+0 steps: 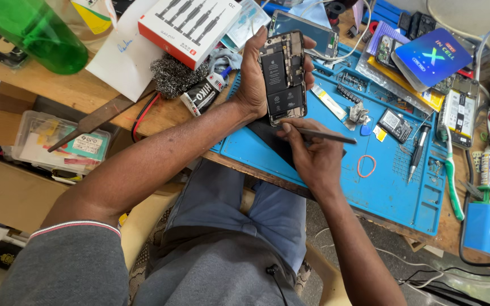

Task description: The person works on a disassembled smartphone on a blue repair mat, prying at the phone's edge with a metal pry tool and repositioning the phone body. They then brush the phone's interior with a small brush and finally lift and align the screen assembly over the phone body.

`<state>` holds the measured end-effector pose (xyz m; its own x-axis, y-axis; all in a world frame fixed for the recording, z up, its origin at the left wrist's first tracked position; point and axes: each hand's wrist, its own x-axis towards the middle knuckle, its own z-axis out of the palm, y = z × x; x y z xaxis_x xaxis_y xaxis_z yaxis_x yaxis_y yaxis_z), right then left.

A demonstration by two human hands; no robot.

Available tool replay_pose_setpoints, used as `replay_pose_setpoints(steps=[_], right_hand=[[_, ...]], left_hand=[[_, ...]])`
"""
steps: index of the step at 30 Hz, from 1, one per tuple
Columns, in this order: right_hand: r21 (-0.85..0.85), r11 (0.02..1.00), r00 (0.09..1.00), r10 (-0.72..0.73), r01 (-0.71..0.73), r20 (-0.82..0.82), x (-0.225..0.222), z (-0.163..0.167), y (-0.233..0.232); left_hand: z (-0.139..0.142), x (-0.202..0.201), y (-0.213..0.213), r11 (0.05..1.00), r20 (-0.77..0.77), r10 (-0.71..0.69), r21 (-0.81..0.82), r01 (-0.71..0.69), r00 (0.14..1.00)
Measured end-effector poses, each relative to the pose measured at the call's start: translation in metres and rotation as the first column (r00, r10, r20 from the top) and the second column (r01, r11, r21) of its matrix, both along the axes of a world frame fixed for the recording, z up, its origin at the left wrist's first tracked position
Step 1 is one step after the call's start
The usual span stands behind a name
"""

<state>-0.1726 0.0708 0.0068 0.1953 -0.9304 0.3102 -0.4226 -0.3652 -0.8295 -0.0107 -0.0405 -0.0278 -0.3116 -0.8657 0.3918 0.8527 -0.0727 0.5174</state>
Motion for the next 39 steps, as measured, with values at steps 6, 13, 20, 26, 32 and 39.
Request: replay_pose_setpoints(steps=[6,13,20,26,32,39], right_hand=[[0.01,0.997,0.996,0.075,-0.075,-0.051,0.0,0.002,-0.014],[-0.152,0.903,0.887,0.344,-0.403,-0.307,-0.027,0.023,-0.014],[-0.298,0.762,0.791,0.424,-0.575,-0.441,-0.027,0.019,-0.016],[-0.304,0.801,0.84,0.404,-0.516,-0.361,-0.026,0.011,-0.021],[-0.32,0.753,0.797,0.427,-0.575,-0.427,-0.026,0.013,-0.019],[-0.329,0.754,0.797,0.409,-0.569,-0.444,-0.023,0.012,-0.016]], left_hand=[[-0.001,-0.002,-0.007,0.998,0.003,-0.055,0.035,0.055,0.998],[0.003,0.003,-0.018,0.972,0.016,-0.224,0.081,0.222,0.974],[-0.005,-0.009,-0.02,0.926,0.156,-0.375,0.116,0.36,0.914],[-0.011,-0.011,-0.023,0.93,0.207,-0.365,0.132,0.344,0.908],[-0.014,-0.015,-0.025,0.95,0.217,-0.311,0.105,0.295,0.925],[-0.018,-0.015,-0.026,0.97,0.172,-0.24,0.07,0.231,0.955]])
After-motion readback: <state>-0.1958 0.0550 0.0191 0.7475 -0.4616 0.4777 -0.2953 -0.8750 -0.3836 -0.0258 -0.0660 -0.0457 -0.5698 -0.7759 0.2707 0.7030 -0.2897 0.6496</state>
